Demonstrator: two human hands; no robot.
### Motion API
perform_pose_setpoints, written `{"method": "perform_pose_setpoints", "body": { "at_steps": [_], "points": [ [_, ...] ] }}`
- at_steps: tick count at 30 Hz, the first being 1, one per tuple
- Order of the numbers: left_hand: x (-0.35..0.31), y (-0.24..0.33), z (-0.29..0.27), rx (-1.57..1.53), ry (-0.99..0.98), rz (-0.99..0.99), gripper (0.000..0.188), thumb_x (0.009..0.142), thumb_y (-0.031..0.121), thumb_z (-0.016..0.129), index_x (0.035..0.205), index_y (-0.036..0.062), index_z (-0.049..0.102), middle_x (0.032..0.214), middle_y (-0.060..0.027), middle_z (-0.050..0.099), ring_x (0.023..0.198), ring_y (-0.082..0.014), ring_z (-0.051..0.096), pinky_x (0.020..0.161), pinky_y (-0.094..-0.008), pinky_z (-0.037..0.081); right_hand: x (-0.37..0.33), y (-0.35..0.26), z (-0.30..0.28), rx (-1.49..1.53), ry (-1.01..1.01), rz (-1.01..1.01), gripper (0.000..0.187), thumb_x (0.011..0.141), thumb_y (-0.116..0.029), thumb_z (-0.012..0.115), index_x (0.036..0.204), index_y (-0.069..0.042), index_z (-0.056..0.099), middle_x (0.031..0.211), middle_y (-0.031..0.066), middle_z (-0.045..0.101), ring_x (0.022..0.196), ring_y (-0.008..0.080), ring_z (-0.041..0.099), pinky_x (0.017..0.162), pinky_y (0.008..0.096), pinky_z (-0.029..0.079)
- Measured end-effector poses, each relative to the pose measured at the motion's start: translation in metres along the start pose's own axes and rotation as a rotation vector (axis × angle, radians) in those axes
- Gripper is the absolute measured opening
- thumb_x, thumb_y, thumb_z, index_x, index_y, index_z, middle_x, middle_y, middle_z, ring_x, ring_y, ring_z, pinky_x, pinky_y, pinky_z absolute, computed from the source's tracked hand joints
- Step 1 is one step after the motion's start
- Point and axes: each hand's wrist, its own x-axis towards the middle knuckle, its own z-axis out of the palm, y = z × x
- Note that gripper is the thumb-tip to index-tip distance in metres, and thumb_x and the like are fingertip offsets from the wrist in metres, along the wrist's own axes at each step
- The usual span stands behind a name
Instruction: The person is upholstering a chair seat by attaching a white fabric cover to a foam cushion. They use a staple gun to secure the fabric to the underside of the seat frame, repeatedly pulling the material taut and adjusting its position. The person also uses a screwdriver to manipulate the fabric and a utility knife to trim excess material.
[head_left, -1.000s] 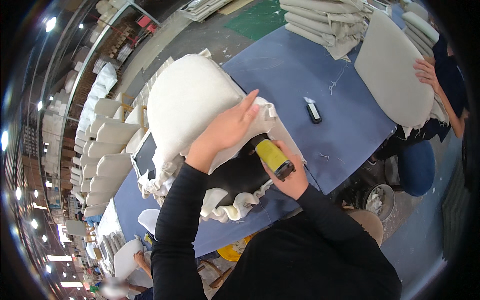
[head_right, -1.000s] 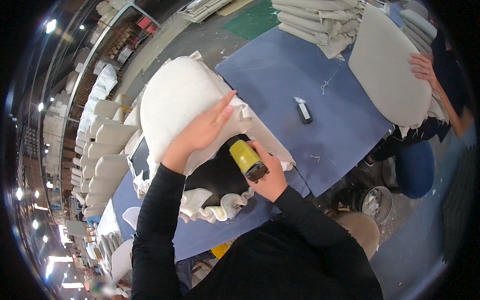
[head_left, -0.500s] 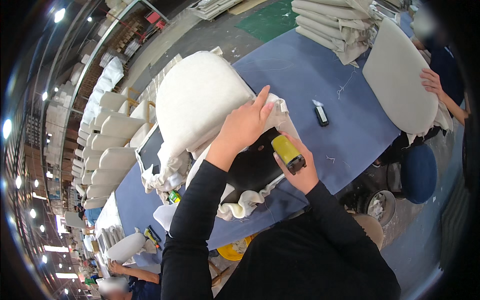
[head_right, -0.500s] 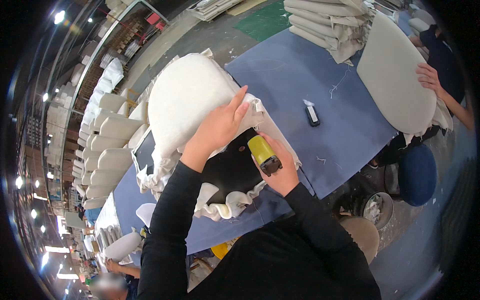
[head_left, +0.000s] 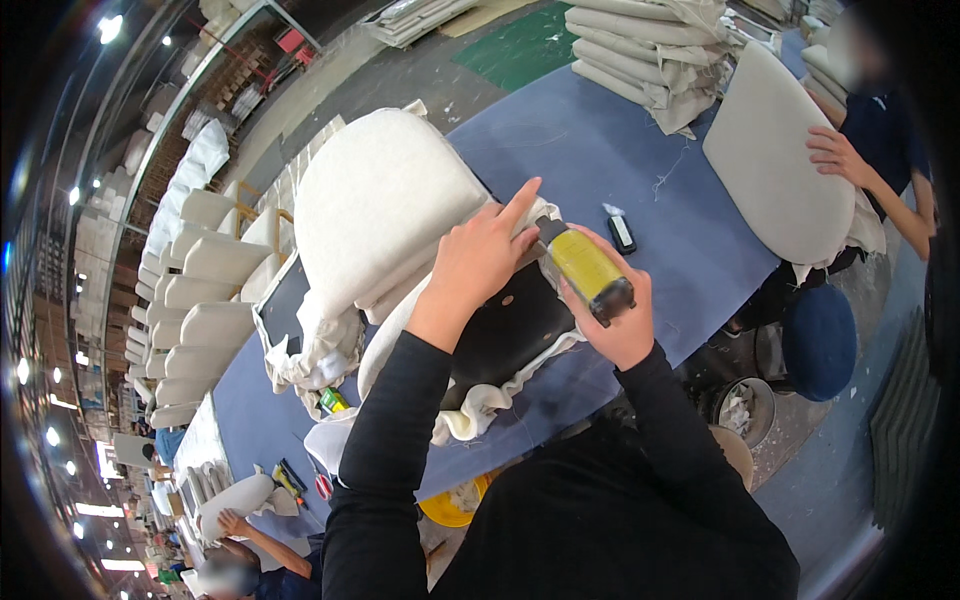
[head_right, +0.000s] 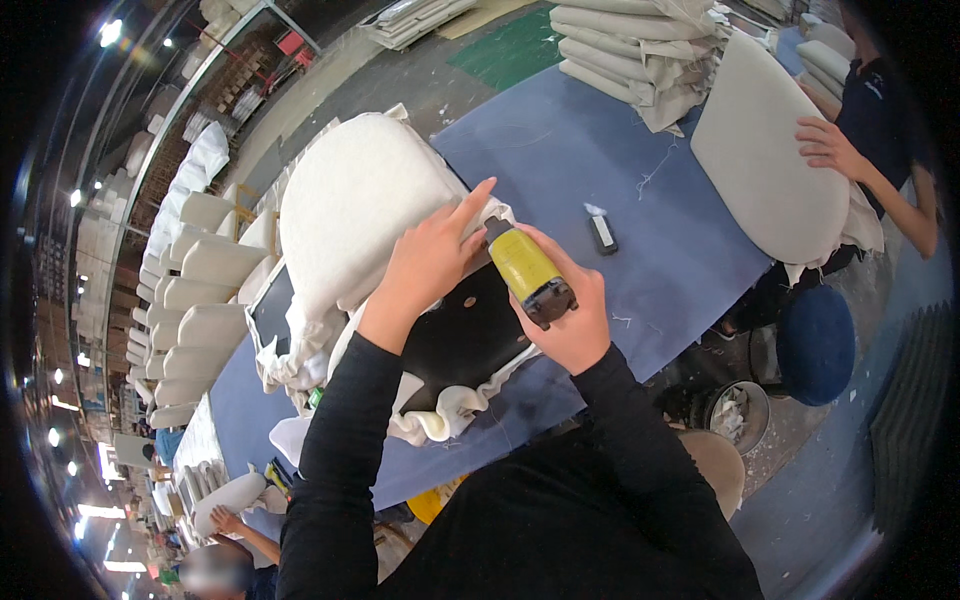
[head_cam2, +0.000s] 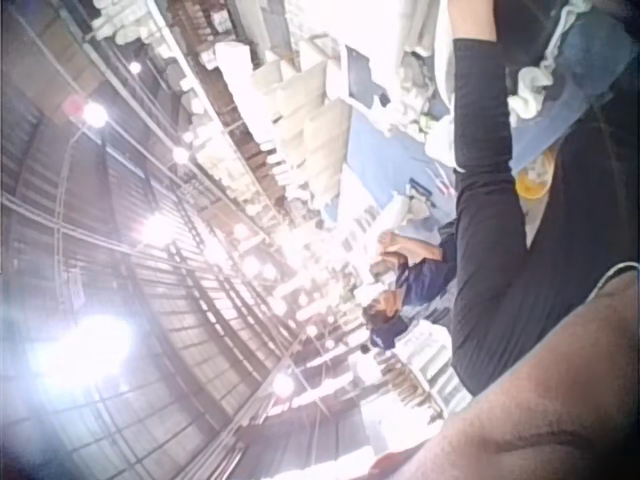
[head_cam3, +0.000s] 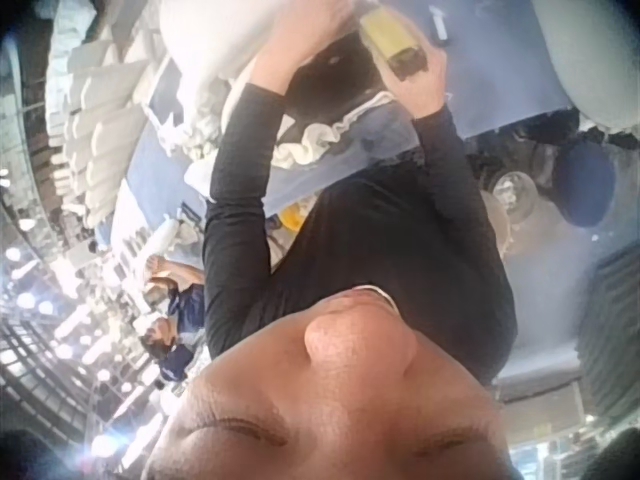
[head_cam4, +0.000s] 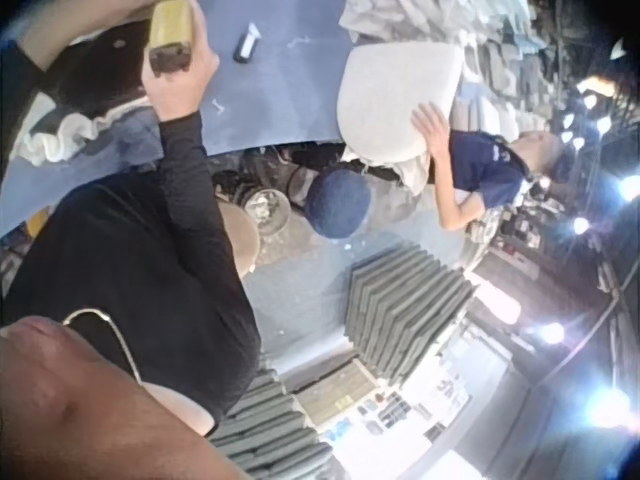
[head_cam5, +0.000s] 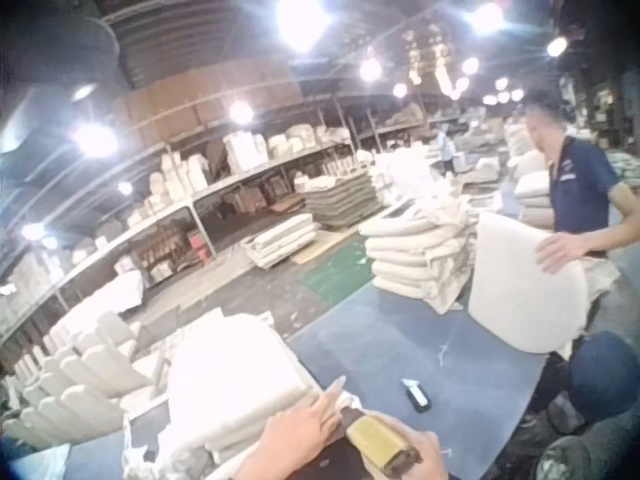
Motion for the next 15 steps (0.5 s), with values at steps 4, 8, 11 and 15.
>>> {"method": "perform_pose_setpoints", "body": {
  "at_steps": [4, 8, 11, 15],
  "points": [
    [-0.001, 0.001, 0.001, 0.019, 0.020, 0.010, 0.069, 0.110, 0.034, 0.064, 0.173, 0.0381, 0.037, 0.116, -0.0164, 0.074, 0.102, -0.0443, 0.075, 0.088, -0.0565, 0.061, -0.002, 0.013, 0.001, 0.030, -0.010, 0.023, 0.068, 0.083, 0.003, 0.081, 0.149, -0.005, 0.065, 0.124, 0.0197, 0.080, 0.109, 0.0365, 0.081, 0.094, 0.0344, 0.060],
    [-0.002, 0.003, 0.002, 0.017, 0.018, 0.011, 0.069, 0.109, 0.033, 0.064, 0.173, 0.0378, 0.038, 0.117, -0.0153, 0.074, 0.103, -0.0440, 0.075, 0.089, -0.0560, 0.061, -0.004, 0.016, 0.002, -0.025, -0.001, 0.000, 0.070, 0.082, 0.003, 0.082, 0.149, -0.005, 0.065, 0.125, 0.0197, 0.080, 0.110, 0.0376, 0.080, 0.094, 0.0354, 0.061],
    [-0.003, 0.007, 0.000, 0.013, 0.006, 0.014, 0.070, 0.109, 0.029, 0.063, 0.173, 0.0381, 0.036, 0.119, -0.0158, 0.073, 0.105, -0.0452, 0.074, 0.091, -0.0565, 0.060, -0.003, 0.014, 0.000, -0.021, 0.002, 0.007, 0.069, 0.083, 0.001, 0.083, 0.149, -0.005, 0.065, 0.126, 0.0203, 0.080, 0.109, 0.0383, 0.080, 0.094, 0.0360, 0.061],
    [-0.001, 0.016, -0.010, 0.002, -0.094, -0.042, 0.076, 0.107, 0.028, 0.067, 0.175, 0.0356, 0.033, 0.128, -0.0188, 0.073, 0.115, -0.0442, 0.073, 0.098, -0.0537, 0.059, -0.002, 0.011, -0.003, -0.051, 0.003, 0.010, 0.066, 0.084, 0.000, 0.083, 0.148, -0.005, 0.066, 0.123, 0.0211, 0.080, 0.109, 0.0391, 0.080, 0.094, 0.0363, 0.061]
  ]
}}
